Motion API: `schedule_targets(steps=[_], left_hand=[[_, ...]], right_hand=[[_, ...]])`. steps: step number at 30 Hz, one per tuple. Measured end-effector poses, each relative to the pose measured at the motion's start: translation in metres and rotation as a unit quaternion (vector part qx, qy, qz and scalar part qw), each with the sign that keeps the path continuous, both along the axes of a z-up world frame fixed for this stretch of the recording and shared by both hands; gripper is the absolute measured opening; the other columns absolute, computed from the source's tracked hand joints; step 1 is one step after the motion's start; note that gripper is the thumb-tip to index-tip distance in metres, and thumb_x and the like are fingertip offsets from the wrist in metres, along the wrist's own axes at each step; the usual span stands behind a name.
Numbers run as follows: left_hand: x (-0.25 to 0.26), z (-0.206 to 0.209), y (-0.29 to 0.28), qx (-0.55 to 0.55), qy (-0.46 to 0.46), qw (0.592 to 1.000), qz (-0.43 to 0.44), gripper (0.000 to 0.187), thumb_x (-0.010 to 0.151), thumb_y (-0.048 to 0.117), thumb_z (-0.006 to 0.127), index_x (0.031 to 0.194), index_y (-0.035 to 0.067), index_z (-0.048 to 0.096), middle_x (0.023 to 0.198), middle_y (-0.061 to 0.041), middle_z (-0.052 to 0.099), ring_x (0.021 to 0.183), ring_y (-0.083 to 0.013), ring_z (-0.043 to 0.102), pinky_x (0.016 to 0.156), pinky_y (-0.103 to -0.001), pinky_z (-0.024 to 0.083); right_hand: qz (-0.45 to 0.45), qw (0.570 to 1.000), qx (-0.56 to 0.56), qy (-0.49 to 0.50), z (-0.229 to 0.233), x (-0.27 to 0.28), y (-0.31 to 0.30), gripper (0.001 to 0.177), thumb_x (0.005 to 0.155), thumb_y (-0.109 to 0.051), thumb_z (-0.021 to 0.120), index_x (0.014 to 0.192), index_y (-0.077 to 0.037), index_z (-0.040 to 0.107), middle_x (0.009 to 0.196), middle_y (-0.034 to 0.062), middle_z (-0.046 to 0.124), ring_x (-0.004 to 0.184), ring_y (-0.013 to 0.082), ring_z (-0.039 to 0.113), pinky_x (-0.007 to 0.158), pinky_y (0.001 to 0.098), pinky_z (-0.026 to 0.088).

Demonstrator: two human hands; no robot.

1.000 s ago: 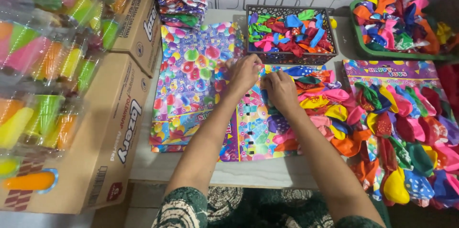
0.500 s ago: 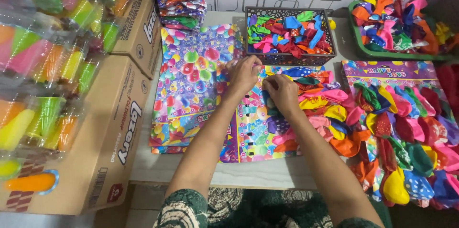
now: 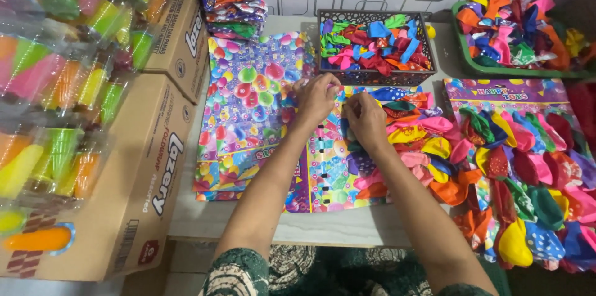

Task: Organizing and arranging uninflated balloons from a basket onto cardboard display sheets.

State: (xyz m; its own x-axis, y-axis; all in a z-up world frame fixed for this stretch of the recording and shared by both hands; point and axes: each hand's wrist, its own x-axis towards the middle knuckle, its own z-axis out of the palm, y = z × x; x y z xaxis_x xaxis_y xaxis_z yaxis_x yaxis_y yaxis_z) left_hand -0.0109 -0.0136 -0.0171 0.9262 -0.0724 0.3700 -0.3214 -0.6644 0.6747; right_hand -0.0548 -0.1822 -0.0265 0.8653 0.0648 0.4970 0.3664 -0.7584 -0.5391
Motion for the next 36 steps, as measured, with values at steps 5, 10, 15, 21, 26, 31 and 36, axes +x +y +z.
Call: schedule_targets(steps=[5, 10, 15, 21, 26, 31, 36], left_hand=[[0.003, 0.0, -0.002, 0.004, 0.007, 1.0, 0.001, 0.009, 0.099, 0.023, 0.062, 0.105, 0.029, 0.065, 0.101, 0.005, 0.069, 0.111, -0.0184, 0.066, 0.114, -0.057, 0.02], [0.002, 0.002, -0.002, 0.008, 0.0, 1.0, 0.004, 0.009, 0.099, 0.024, 0.063, 0.105, 0.029, 0.065, 0.101, 0.006, 0.069, 0.111, -0.017, 0.066, 0.115, -0.056, 0.021], [-0.004, 0.007, -0.002, 0.001, 0.0, 1.0, -0.001, 0.008, 0.099, 0.023, 0.063, 0.104, 0.028, 0.065, 0.1, 0.006, 0.068, 0.11, -0.0178, 0.066, 0.115, -0.056, 0.02], [-0.006, 0.004, 0.001, -0.015, -0.008, 1.0, -0.009, 0.008, 0.099, 0.023, 0.062, 0.105, 0.028, 0.065, 0.101, 0.005, 0.068, 0.111, -0.0178, 0.065, 0.115, -0.056, 0.019], [-0.003, -0.004, 0.001, -0.008, -0.02, 1.0, -0.001, 0.007, 0.099, 0.024, 0.062, 0.104, 0.028, 0.065, 0.1, 0.006, 0.068, 0.11, -0.0164, 0.065, 0.115, -0.054, 0.019], [0.001, -0.012, 0.002, -0.001, -0.019, 1.0, 0.002, 0.006, 0.099, 0.024, 0.063, 0.103, 0.028, 0.065, 0.099, 0.005, 0.069, 0.109, -0.0167, 0.066, 0.114, -0.053, 0.02], [0.004, -0.014, 0.002, -0.01, -0.008, 1.0, 0.001, 0.008, 0.101, 0.027, 0.061, 0.106, 0.031, 0.064, 0.102, 0.007, 0.07, 0.11, -0.0146, 0.066, 0.114, -0.052, 0.019]], right_hand=[[0.018, 1.0, -0.003, -0.019, 0.007, -0.006, 0.006, 0.019, 0.09, -0.019, 0.075, 0.105, -0.018, 0.063, 0.083, 0.0068, 0.067, 0.087, 0.0314, 0.072, 0.076, 0.0454, 0.057], [0.024, 0.999, -0.005, -0.042, 0.01, -0.007, 0.003, 0.025, 0.088, -0.018, 0.076, 0.109, -0.016, 0.062, 0.084, 0.0109, 0.067, 0.087, 0.0356, 0.071, 0.075, 0.0491, 0.056], [0.067, 0.996, -0.019, -0.06, 0.004, -0.002, 0.003, 0.024, 0.09, -0.024, 0.077, 0.11, -0.021, 0.063, 0.087, 0.0043, 0.07, 0.088, 0.0284, 0.072, 0.077, 0.0429, 0.058], [0.016, 0.999, -0.027, -0.039, -0.015, 0.009, -0.007, 0.015, 0.089, -0.029, 0.079, 0.096, -0.019, 0.07, 0.083, 0.0042, 0.068, 0.085, 0.0291, 0.071, 0.075, 0.0419, 0.056], [0.074, 0.995, -0.038, -0.058, -0.005, 0.001, -0.006, 0.014, 0.092, -0.032, 0.075, 0.1, -0.02, 0.073, 0.093, 0.0064, 0.065, 0.092, 0.0314, 0.068, 0.079, 0.0429, 0.056], [0.158, 0.978, -0.08, -0.11, -0.004, 0.005, -0.024, 0.017, 0.092, -0.031, 0.071, 0.107, -0.025, 0.074, 0.101, 0.0073, 0.059, 0.094, 0.0341, 0.064, 0.079, 0.0465, 0.053], [0.159, 0.977, -0.101, -0.102, -0.012, 0.012, -0.036, 0.029, 0.088, -0.026, 0.067, 0.116, -0.026, 0.071, 0.102, 0.0067, 0.058, 0.096, 0.0317, 0.061, 0.08, 0.0439, 0.049]])
